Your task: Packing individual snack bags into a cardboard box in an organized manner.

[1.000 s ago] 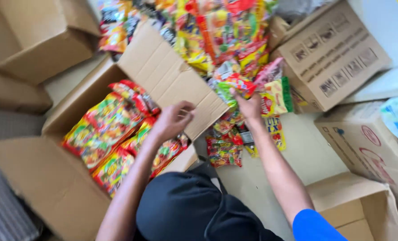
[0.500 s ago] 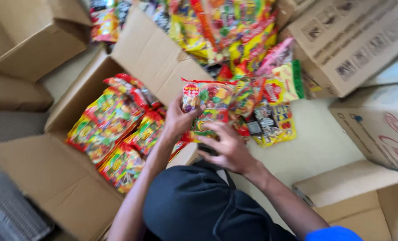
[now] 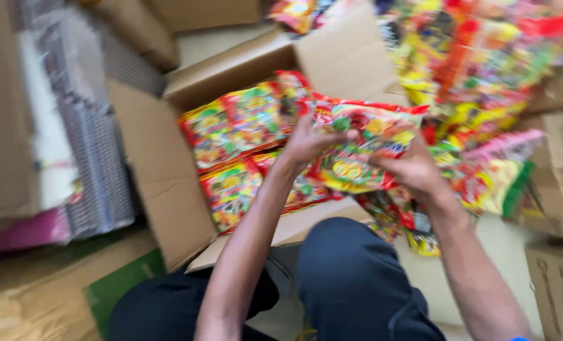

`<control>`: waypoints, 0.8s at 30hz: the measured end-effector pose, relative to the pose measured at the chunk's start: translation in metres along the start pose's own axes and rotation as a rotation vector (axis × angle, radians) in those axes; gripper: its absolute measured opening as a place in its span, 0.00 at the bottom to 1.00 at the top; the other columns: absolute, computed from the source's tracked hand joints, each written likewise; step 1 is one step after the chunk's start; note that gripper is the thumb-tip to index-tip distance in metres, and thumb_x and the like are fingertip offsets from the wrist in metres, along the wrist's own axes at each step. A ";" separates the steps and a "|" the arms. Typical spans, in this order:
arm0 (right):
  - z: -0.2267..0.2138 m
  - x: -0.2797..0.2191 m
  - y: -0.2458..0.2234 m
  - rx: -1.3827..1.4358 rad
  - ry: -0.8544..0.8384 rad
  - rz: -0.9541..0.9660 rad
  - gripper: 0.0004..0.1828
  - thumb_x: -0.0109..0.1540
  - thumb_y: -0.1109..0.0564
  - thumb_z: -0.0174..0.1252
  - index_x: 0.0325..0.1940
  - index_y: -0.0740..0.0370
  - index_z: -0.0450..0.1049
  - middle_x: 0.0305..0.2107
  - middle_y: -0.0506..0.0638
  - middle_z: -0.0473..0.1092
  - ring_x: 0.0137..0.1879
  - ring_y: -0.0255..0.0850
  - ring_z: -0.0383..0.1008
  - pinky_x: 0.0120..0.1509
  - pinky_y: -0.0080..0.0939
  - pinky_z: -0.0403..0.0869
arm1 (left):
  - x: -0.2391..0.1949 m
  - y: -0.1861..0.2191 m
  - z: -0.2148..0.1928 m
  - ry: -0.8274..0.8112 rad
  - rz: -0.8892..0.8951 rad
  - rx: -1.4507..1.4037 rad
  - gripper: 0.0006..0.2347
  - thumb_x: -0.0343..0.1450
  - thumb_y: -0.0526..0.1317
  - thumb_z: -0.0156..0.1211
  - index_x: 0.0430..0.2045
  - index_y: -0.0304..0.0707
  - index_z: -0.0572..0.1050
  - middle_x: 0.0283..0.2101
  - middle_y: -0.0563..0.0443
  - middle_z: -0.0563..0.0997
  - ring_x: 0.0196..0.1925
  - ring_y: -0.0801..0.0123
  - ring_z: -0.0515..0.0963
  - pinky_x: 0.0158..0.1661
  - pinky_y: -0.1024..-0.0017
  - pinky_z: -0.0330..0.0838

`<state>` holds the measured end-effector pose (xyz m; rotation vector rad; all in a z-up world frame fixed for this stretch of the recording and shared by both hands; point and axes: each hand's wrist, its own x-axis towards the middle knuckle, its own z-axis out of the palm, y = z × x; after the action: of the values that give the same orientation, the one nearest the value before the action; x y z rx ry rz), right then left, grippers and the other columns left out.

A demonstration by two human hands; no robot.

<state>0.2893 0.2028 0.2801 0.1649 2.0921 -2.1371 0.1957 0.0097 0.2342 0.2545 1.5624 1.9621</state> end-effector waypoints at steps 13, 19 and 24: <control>0.087 0.254 -0.028 -0.823 -0.169 -0.514 0.23 0.60 0.64 0.70 0.59 0.61 0.76 0.46 0.57 0.78 0.52 0.45 0.80 0.56 0.45 0.76 | 0.057 0.050 -0.260 0.027 0.319 0.188 0.18 0.66 0.31 0.74 0.50 0.34 0.79 0.46 0.54 0.86 0.48 0.75 0.83 0.53 0.74 0.79; 0.118 0.306 0.015 -1.236 -0.304 -0.431 0.29 0.54 0.56 0.70 0.60 0.50 0.77 0.39 0.59 0.78 0.46 0.56 0.79 0.48 0.55 0.76 | 0.073 -0.057 -0.326 0.507 -0.063 0.204 0.14 0.67 0.34 0.71 0.45 0.32 0.81 0.41 0.47 0.83 0.40 0.67 0.81 0.40 0.67 0.77; 0.117 0.331 0.092 -1.550 -0.313 -0.316 0.16 0.58 0.57 0.63 0.50 0.50 0.79 0.32 0.57 0.77 0.42 0.57 0.79 0.41 0.58 0.76 | 0.080 -0.082 -0.293 0.344 0.133 0.492 0.21 0.62 0.33 0.67 0.51 0.37 0.77 0.50 0.43 0.83 0.53 0.62 0.82 0.53 0.66 0.78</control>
<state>-0.0170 0.0752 0.1331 -0.6290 2.9014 -0.0810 0.0122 -0.1745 0.0567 0.2301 2.3016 1.7532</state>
